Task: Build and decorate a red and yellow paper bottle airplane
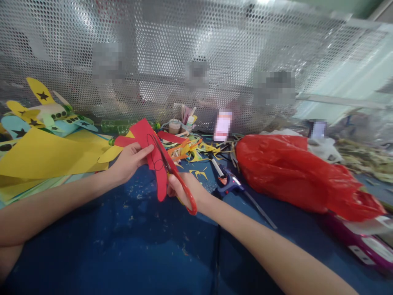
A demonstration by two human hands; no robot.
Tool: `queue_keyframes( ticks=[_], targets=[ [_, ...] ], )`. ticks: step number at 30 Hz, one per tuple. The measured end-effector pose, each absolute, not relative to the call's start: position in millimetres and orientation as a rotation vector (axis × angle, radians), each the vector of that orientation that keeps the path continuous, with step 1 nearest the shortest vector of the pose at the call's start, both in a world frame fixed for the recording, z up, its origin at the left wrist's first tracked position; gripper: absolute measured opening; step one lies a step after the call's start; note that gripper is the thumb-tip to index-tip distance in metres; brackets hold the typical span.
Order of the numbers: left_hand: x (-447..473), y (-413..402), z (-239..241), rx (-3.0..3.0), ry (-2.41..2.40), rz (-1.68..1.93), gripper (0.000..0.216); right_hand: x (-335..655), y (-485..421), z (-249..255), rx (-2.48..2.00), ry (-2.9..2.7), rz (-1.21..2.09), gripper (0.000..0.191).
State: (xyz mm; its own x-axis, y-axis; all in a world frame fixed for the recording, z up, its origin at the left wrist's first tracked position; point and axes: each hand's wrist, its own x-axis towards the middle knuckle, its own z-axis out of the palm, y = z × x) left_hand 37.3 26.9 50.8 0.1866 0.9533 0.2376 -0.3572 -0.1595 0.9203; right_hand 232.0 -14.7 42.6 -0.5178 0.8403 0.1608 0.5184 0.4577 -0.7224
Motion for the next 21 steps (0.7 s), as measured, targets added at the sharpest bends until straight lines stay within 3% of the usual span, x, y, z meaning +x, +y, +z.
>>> queue_keyframes(
  ticks=[6, 21],
  targets=[
    [38.9, 24.8, 49.6, 1.3, 0.656, 1.359, 0.031, 233.7, -15.0, 41.6, -1.128, -2.184, 0.821, 0.068],
    [38.0, 23.9, 50.8, 1.398, 0.68, 1.377, 0.033, 236.4, -13.1, 35.0, -1.123, -2.18, 0.703, 0.067]
  ],
)
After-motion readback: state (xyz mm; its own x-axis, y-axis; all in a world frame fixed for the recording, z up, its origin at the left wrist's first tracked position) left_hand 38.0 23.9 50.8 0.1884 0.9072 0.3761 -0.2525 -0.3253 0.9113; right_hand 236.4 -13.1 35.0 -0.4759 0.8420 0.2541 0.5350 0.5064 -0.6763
